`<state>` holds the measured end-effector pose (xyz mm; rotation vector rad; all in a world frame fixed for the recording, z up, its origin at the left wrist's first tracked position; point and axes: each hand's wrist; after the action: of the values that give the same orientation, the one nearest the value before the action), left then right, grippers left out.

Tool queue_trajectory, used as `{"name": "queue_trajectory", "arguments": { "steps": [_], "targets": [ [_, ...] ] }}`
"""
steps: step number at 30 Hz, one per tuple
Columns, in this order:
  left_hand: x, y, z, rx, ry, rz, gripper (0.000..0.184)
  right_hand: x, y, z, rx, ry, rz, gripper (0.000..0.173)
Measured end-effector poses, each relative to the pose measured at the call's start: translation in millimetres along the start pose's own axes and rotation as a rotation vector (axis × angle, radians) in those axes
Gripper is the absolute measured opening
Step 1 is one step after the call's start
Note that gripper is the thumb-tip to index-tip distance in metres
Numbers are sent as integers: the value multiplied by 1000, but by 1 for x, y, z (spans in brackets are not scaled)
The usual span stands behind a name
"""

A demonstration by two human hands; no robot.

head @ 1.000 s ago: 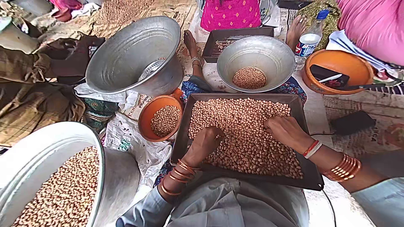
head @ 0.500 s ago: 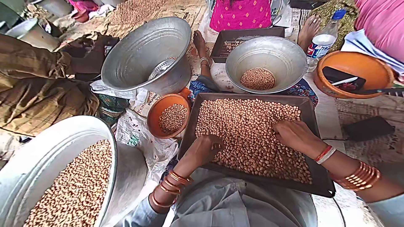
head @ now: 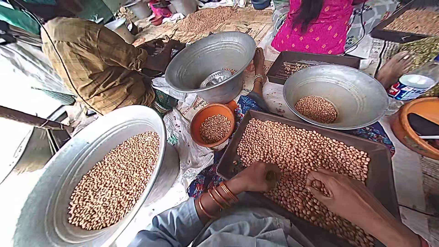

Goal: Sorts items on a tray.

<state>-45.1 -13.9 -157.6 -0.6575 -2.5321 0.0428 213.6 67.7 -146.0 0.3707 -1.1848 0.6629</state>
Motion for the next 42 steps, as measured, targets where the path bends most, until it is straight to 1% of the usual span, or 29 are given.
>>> {"name": "queue_trajectory", "arguments": {
  "steps": [2, 4, 6, 8, 9, 10, 11, 13, 14, 15, 16, 17, 18, 21, 23, 25, 26, 29, 30, 32, 34, 35, 36, 38, 40, 42],
  "targets": [
    [-11, 9, -4, -36, -84, 84, 26, -7, -7, 16, 96, 73, -24, 18],
    [-21, 17, -10, -28, -160, 165, 22, -13, -11, 27, 182, 123, -75, 23],
    [-21, 21, -10, -24, -247, 196, 15, -11, -11, 29, 201, 132, -102, 27],
    [-5, 18, -7, -24, -274, 155, 16, -6, -7, 18, 159, 91, -133, 28],
    [8, 13, -6, -7, -223, 88, 16, -2, -4, 10, 120, 72, -133, 27],
    [24, 7, -6, 35, -116, 1, 14, 2, 0, 0, 81, 41, -135, 26],
    [42, -1, -6, 109, 43, -107, 13, 6, 3, -10, 39, 6, -137, 25],
    [73, -19, -2, 277, 455, -368, 16, 13, 8, -30, -64, -64, -85, 29],
    [82, -26, 5, 317, 652, -512, 15, 16, 9, -39, -111, -95, -59, 33],
    [89, -31, 10, 348, 785, -619, 18, 19, 11, -46, -165, -125, -26, 36],
    [93, -35, 12, 371, 845, -668, 25, 22, 12, -52, -219, -149, 10, 39],
    [95, -36, 10, 383, 840, -666, 31, 25, 13, -57, -278, -168, 49, 40],
    [93, -35, 5, 405, 780, -607, 32, 27, 15, -60, -334, -185, 84, 42],
    [81, -25, 0, 484, 556, -263, 37, 33, 22, -63, -478, -287, 211, 50],
    [69, -14, -2, 599, 544, -61, 41, 33, 25, -62, -519, -376, 312, 46],
    [54, -2, -4, 688, 583, 94, 46, 30, 25, -56, -530, -418, 427, 37],
    [45, 2, -7, 692, 588, 143, 49, 28, 24, -52, -535, -420, 500, 38],
    [20, 10, -16, 597, 524, 232, 61, 20, 20, -37, -508, -380, 737, 60],
    [12, 13, -19, 557, 496, 255, 63, 17, 19, -33, -476, -356, 795, 65],
    [-3, 19, -23, 479, 435, 273, 64, 13, 18, -27, -401, -269, 874, 66],
    [-15, 26, -28, 428, 345, 262, 68, 9, 18, -22, -362, -157, 906, 68],
    [-19, 31, -32, 416, 281, 251, 73, 8, 18, -20, -369, -67, 904, 73],
    [-23, 36, -35, 402, 216, 230, 78, 5, 18, -19, -388, 48, 888, 74],
    [-26, 42, -42, 342, 77, 181, 84, 1, 14, -17, -455, 334, 808, 68],
    [-26, 44, -44, 195, -69, 93, 85, -1, 9, -12, -521, 596, 718, 61],
    [-17, 43, -45, 32, -234, -19, 78, 0, 6, -11, -510, 791, 615, 62]
  ]
}}
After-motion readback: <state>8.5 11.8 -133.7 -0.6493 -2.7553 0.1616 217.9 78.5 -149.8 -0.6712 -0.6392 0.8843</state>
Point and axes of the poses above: each hand's wrist, its own y-axis towards the middle knuckle, its own x-axis out of the back of the hand, z = x × y, and after that the axes turned 11 degrees about -x, right-handed
